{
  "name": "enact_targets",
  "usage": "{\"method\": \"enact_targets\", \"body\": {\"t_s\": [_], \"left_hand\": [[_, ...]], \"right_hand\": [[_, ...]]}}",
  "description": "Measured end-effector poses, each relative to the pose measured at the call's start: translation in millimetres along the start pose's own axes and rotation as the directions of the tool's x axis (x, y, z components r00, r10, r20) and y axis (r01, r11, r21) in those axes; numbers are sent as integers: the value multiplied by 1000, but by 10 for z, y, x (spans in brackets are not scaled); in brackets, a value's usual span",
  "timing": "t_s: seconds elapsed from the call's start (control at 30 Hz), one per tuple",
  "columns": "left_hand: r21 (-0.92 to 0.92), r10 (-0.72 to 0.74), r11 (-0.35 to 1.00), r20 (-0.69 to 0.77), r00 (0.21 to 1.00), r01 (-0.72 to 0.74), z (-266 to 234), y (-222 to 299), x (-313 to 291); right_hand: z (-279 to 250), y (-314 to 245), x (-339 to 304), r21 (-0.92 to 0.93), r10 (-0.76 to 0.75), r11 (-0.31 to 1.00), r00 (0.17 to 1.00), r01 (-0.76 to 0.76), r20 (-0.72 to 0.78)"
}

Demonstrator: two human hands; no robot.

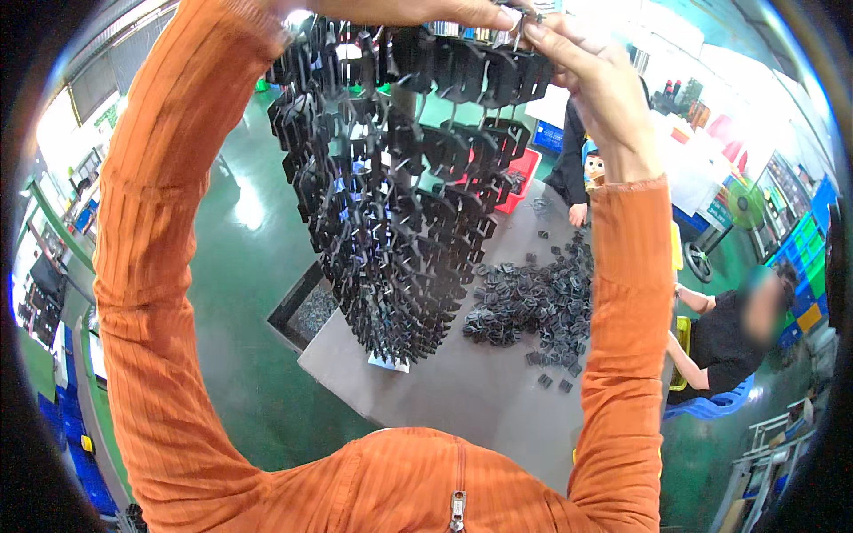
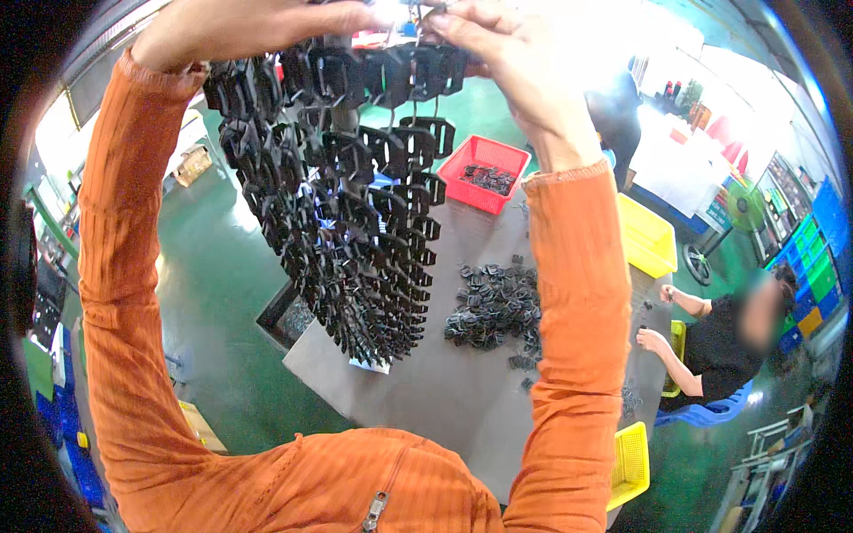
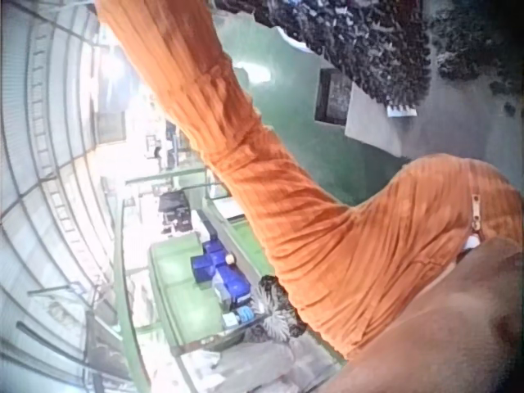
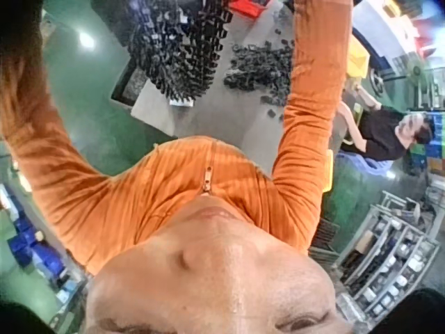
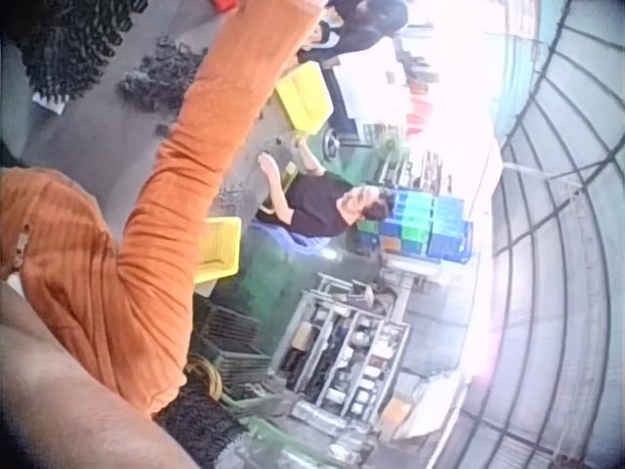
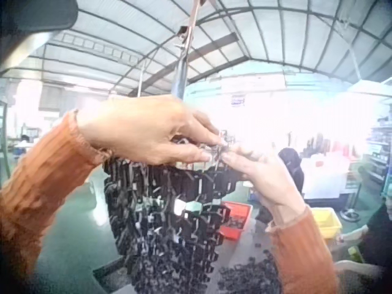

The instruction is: The person attaches small plastic pieces onto a circular metal stand, handling them one at a time and sliding them onto the radial arms. They then lift the completed assembly and place it onto a vertical storage rack.

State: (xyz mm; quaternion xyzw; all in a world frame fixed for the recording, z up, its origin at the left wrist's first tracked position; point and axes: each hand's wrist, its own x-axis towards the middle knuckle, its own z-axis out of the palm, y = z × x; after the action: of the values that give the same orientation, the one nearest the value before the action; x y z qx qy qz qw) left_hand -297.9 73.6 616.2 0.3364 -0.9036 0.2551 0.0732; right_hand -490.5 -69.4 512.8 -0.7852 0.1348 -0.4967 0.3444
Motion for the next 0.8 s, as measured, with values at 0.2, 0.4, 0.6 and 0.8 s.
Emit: {"method": "enact_targets", "body": {"t_s": [0.2,0.4,0.6,0.8], "left_hand": [[-57,-19,998,-34,999,17,38,71,60],[-37,-32,999,-26,999,31,-6,61,79],[-28,-21,999,-21,1000,21,28,-16,46],[-17,-98,995,-1,995,98,-27,102,53]], "right_hand": [[300,265,-42,911,-276,391,927,-133,254],[442,197,-93,913,-299,407,938,-40,174],[604,22,-146,549,-203,773,944,317,-260],[363,282,-261,-80,-267,959,782,270,-563]]}}
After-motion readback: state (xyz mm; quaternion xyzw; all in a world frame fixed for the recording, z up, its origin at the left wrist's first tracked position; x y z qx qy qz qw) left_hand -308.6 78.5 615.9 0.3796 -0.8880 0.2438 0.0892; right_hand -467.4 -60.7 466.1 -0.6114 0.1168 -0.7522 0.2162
